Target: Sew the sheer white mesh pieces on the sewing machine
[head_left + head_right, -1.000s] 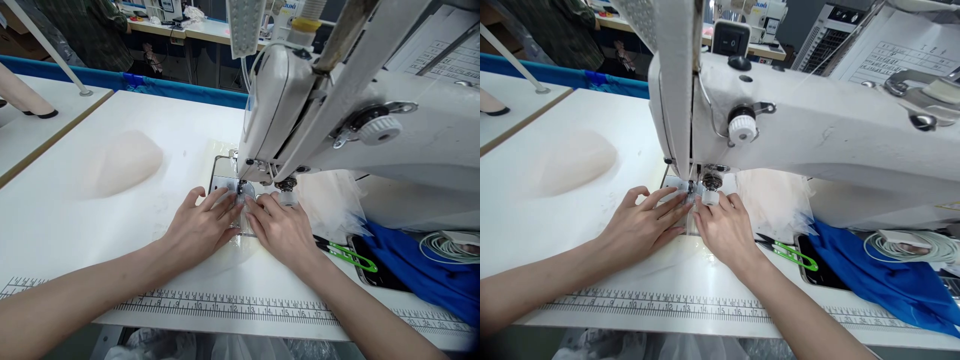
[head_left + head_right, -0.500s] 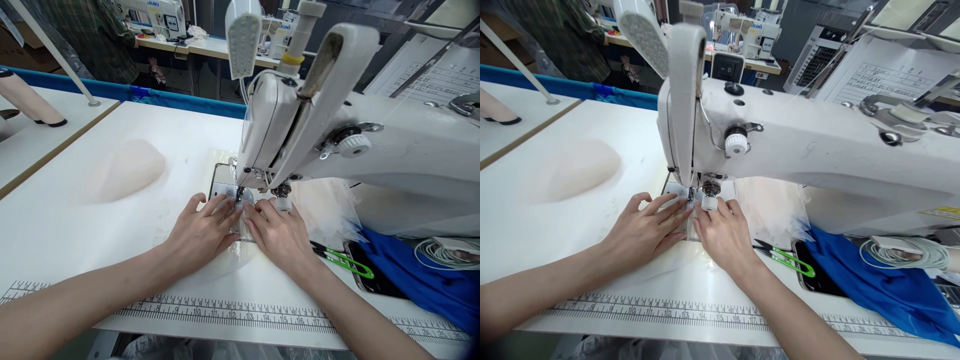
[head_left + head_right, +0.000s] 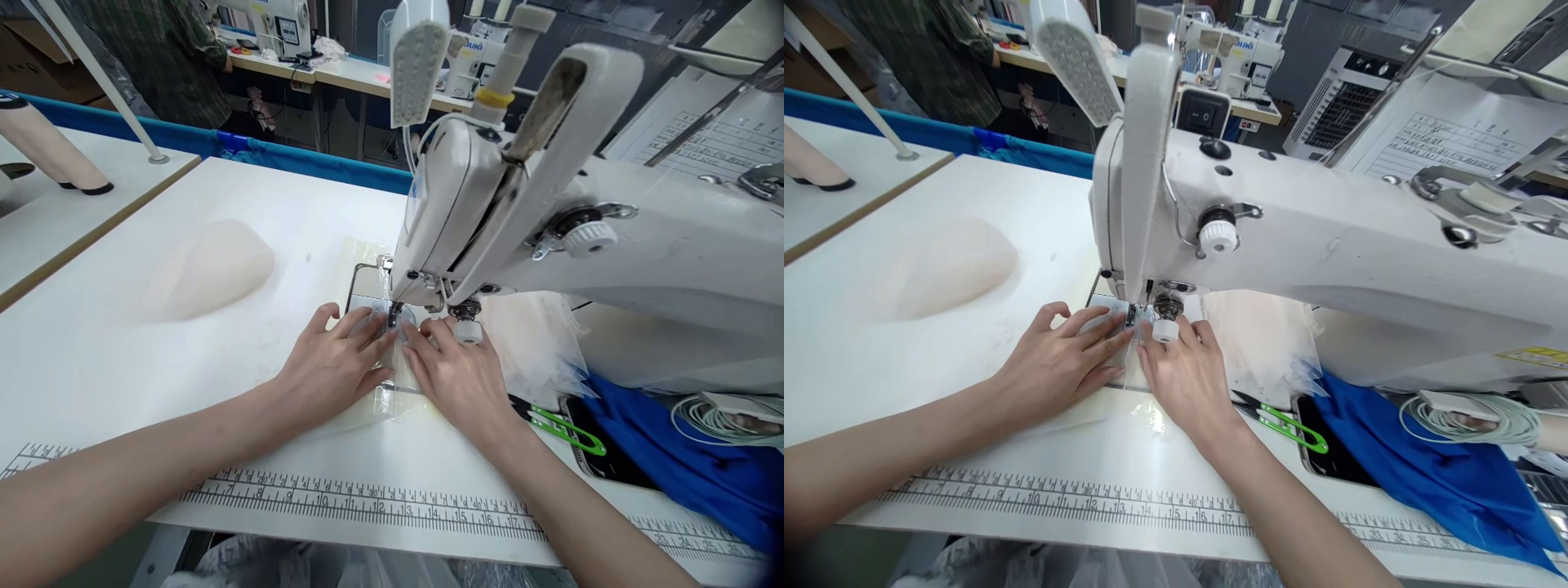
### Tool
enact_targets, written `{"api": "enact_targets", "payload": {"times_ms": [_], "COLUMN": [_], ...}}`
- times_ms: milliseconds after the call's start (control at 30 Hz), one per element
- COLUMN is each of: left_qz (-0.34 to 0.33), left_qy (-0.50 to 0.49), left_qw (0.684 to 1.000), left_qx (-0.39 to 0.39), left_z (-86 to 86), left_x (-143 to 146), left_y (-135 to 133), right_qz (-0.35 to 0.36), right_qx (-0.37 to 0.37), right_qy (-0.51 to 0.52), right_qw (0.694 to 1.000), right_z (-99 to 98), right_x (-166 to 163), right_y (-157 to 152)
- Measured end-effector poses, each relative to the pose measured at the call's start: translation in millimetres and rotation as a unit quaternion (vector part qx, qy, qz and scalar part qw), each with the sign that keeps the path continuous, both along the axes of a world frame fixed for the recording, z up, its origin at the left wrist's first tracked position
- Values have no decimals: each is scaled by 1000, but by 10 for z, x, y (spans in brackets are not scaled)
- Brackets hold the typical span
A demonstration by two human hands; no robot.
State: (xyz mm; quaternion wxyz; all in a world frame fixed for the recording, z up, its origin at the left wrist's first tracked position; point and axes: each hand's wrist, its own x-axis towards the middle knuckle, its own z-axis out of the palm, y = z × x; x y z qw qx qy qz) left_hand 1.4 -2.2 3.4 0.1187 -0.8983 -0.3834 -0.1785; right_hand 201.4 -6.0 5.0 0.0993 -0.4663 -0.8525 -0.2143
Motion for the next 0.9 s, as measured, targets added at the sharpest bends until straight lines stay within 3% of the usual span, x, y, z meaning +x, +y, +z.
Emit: {"api": "enact_targets", "payload": {"times_ms": [167, 233, 333, 433, 567, 667, 767, 900], "left_qz": [-21, -42, -61, -53, -31, -29, -19, -13], "left_qy": [-36, -50, -7, 60, 58, -32, -101, -74], "left_qw": [999, 992, 968, 967, 982, 970, 942, 935], "left_qx": [-32, -109, -245, -244, -176, -239, -318, -347], "left_z": [157, 313, 496, 467, 255, 226, 324, 446], "left_x": [-56, -101, -146, -116, -29, -10, -19, -33], "left_y": [-46, -107, -224, -282, -182, -48, 64, 201], "right_qz": [38, 62, 87, 92, 49, 32, 51, 40], "right_qx": [-21, -107, -291, -360, -372, -374, -336, -181], "right_qy": [63, 120, 154, 171, 257, 291, 266, 266], "right_qw": [997, 985, 940, 913, 891, 880, 902, 946], "right_z": [114, 224, 374, 426, 384, 340, 289, 212], "right_x": [77, 123, 168, 166, 126, 102, 96, 105], "right_y": [-63, -113, -168, -185, -184, -184, -178, -149]}}
